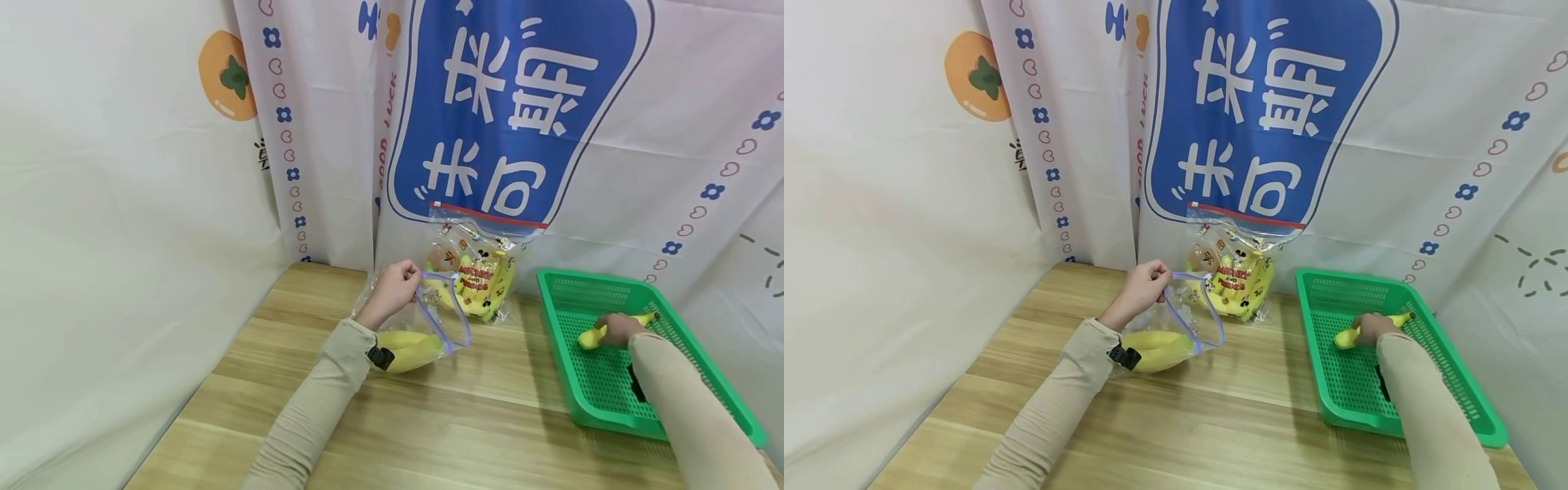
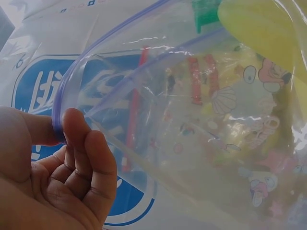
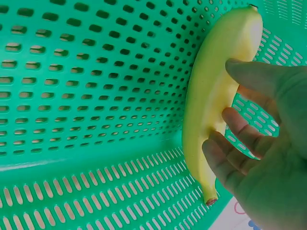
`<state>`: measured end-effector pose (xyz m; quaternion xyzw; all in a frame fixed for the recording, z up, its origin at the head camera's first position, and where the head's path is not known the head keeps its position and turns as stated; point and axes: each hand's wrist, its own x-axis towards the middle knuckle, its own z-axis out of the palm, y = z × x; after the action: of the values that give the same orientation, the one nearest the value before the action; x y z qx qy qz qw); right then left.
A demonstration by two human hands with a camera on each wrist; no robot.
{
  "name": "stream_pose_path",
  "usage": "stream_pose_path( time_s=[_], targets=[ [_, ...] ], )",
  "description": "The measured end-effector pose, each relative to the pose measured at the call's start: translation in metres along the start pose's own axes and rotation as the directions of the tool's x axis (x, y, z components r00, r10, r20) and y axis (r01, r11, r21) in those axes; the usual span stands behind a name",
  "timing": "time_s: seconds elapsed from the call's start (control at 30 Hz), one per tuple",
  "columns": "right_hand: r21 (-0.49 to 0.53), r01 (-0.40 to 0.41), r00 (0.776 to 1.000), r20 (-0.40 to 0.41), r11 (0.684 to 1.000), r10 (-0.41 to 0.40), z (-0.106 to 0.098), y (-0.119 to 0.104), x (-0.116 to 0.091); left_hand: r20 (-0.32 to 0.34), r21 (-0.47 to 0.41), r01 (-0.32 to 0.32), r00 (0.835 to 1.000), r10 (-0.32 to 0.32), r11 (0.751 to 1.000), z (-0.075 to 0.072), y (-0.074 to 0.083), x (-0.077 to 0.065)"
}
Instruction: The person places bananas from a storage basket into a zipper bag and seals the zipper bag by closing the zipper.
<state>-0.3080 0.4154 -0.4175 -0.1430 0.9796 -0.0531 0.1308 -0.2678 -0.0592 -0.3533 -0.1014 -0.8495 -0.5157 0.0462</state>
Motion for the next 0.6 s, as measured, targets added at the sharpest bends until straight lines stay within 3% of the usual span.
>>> stream_pose_path(
  time_s=[0.17, 0.4, 0.6],
  targets=[
    [-0.029, -0.029, 0.999, -0.014, 0.999, 0.028, -0.0016, -0.0004, -0.0016, -0.001, 0.003, -0.002, 1.000, 0.002, 1.000, -0.0013, 0.0003, -0.0002],
    [0.041, -0.037, 0.998, 0.043, 0.998, 0.035, -0.0007, -0.0041, -0.0010, 0.006, 0.003, 0.010, 1.000, -0.010, 1.000, -0.0023, -0.0013, -0.0002],
    [0.016, -0.028, 0.999, 0.029, 0.999, 0.028, 0.0053, -0.0060, 0.0026, 0.002, 0.007, 0.008, 1.000, -0.008, 1.000, -0.0028, -0.0006, -0.0009]
  ],
)
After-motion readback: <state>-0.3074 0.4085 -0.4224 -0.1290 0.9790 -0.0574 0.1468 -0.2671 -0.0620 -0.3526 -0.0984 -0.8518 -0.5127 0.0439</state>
